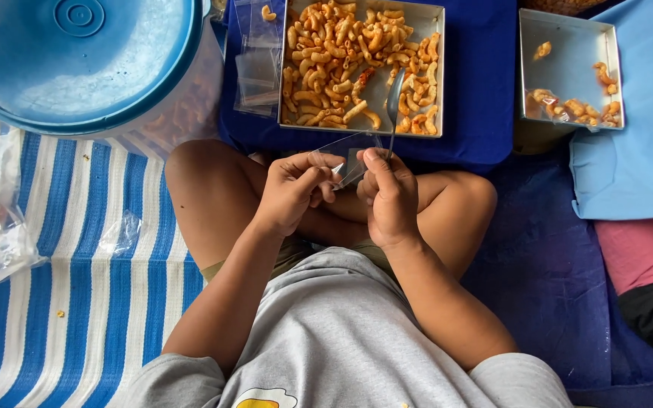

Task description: Filling small plastic bags with fried snack pieces using a spoon while sitting on the floor.

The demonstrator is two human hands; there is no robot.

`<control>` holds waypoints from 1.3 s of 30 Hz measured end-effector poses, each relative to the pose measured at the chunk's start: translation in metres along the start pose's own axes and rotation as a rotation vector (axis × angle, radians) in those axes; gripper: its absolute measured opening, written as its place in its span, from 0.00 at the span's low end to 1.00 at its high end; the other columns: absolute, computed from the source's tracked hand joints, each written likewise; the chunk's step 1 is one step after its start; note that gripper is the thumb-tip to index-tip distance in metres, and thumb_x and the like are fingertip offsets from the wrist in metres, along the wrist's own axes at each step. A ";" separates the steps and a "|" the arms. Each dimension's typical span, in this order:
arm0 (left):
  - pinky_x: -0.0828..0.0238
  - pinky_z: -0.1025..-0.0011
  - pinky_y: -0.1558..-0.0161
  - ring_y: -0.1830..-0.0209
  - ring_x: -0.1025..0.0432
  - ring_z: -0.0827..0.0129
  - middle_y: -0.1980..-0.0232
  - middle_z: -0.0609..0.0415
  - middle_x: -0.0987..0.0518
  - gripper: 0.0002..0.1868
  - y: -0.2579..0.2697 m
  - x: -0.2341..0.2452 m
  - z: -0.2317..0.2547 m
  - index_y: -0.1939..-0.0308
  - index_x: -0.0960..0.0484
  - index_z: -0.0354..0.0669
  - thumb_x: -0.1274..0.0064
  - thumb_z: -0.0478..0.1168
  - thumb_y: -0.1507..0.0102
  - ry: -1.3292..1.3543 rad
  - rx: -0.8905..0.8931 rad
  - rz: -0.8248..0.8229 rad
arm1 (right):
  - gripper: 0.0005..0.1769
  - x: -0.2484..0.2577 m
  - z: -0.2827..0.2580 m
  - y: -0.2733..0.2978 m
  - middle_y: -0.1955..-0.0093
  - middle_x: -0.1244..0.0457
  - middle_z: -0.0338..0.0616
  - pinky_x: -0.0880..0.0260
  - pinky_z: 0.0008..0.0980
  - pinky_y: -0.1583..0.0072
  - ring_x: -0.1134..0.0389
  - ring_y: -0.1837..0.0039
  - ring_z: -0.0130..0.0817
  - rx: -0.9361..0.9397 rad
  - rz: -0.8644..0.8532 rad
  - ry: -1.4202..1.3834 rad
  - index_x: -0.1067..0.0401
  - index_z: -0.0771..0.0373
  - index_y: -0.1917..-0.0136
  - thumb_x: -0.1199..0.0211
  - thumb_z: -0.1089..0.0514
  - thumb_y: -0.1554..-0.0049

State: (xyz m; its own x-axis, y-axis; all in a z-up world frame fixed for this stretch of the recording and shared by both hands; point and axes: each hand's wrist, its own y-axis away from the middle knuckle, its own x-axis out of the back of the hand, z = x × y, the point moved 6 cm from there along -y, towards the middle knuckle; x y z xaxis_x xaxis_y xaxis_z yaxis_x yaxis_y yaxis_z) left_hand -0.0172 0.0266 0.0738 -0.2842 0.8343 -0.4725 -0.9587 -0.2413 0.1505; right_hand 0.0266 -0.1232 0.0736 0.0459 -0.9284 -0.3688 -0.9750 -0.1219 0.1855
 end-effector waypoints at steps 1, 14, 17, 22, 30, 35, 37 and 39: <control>0.29 0.78 0.81 0.81 0.23 0.68 0.75 0.41 0.19 0.08 -0.003 0.003 -0.004 0.61 0.14 0.25 0.47 0.27 0.39 0.000 0.001 0.002 | 0.09 -0.001 -0.001 0.001 0.75 0.60 0.28 0.48 0.18 0.66 0.57 0.73 0.18 -0.002 0.000 0.000 0.27 0.67 0.52 0.38 0.58 0.38; 0.38 0.82 0.80 0.81 0.32 0.77 0.81 0.49 0.23 0.09 -0.008 0.014 -0.010 0.71 0.14 0.31 0.27 0.31 0.45 -0.152 -0.073 0.073 | 0.14 -0.002 0.001 0.002 0.76 0.59 0.28 0.46 0.17 0.66 0.53 0.73 0.17 0.090 -0.093 0.083 0.27 0.71 0.43 0.43 0.61 0.39; 0.36 0.82 0.81 0.85 0.32 0.77 0.84 0.49 0.25 0.13 -0.008 0.015 -0.011 0.73 0.16 0.30 0.26 0.34 0.45 -0.172 -0.085 0.122 | 0.16 -0.007 0.003 0.009 0.74 0.57 0.27 0.47 0.16 0.66 0.51 0.73 0.15 0.058 -0.095 0.079 0.28 0.68 0.40 0.39 0.58 0.38; 0.38 0.81 0.82 0.90 0.35 0.78 0.89 0.51 0.30 0.19 -0.013 0.026 -0.020 0.78 0.18 0.32 0.24 0.39 0.44 -0.249 -0.109 0.205 | 0.12 -0.011 0.019 0.018 0.72 0.51 0.29 0.49 0.15 0.69 0.49 0.72 0.14 -0.061 -0.085 0.117 0.23 0.63 0.46 0.30 0.57 0.41; 0.26 0.77 0.70 0.80 0.21 0.71 0.78 0.51 0.17 0.15 0.010 0.037 0.018 0.70 0.13 0.45 0.40 0.45 0.30 -0.546 -0.273 0.269 | 0.07 0.000 0.017 0.011 0.71 0.54 0.26 0.50 0.13 0.69 0.49 0.72 0.11 -0.055 0.001 0.185 0.23 0.63 0.51 0.31 0.58 0.40; 0.40 0.62 0.37 0.35 0.28 0.57 0.37 0.53 0.19 0.17 0.073 0.115 0.045 0.40 0.15 0.52 0.43 0.51 0.31 -1.442 -0.891 0.090 | 0.06 0.016 0.009 -0.004 0.72 0.56 0.26 0.52 0.14 0.69 0.50 0.73 0.13 -0.021 0.028 0.173 0.25 0.60 0.51 0.34 0.57 0.38; 0.48 0.54 0.25 0.22 0.39 0.49 0.26 0.46 0.26 0.24 0.094 0.151 0.045 0.32 0.19 0.51 0.48 0.54 0.28 -1.494 -0.854 0.040 | 0.05 0.023 0.007 -0.007 0.73 0.57 0.27 0.52 0.14 0.69 0.51 0.74 0.14 -0.018 0.061 0.153 0.25 0.60 0.51 0.34 0.57 0.38; 0.58 0.38 0.23 0.21 0.54 0.27 0.21 0.18 0.47 0.37 0.109 0.218 0.045 0.22 0.46 0.17 0.66 0.50 0.23 -1.232 0.119 0.452 | 0.05 0.025 0.005 -0.008 0.74 0.59 0.28 0.54 0.14 0.69 0.53 0.75 0.14 -0.008 0.079 0.119 0.27 0.61 0.51 0.35 0.57 0.38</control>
State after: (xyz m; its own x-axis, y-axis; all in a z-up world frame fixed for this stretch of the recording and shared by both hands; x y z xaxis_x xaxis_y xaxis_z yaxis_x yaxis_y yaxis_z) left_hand -0.1828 0.2044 0.0267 -0.3198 0.6097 0.7252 -0.7576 -0.6242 0.1907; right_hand 0.0344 -0.1437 0.0582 -0.0052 -0.9702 -0.2423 -0.9749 -0.0490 0.2173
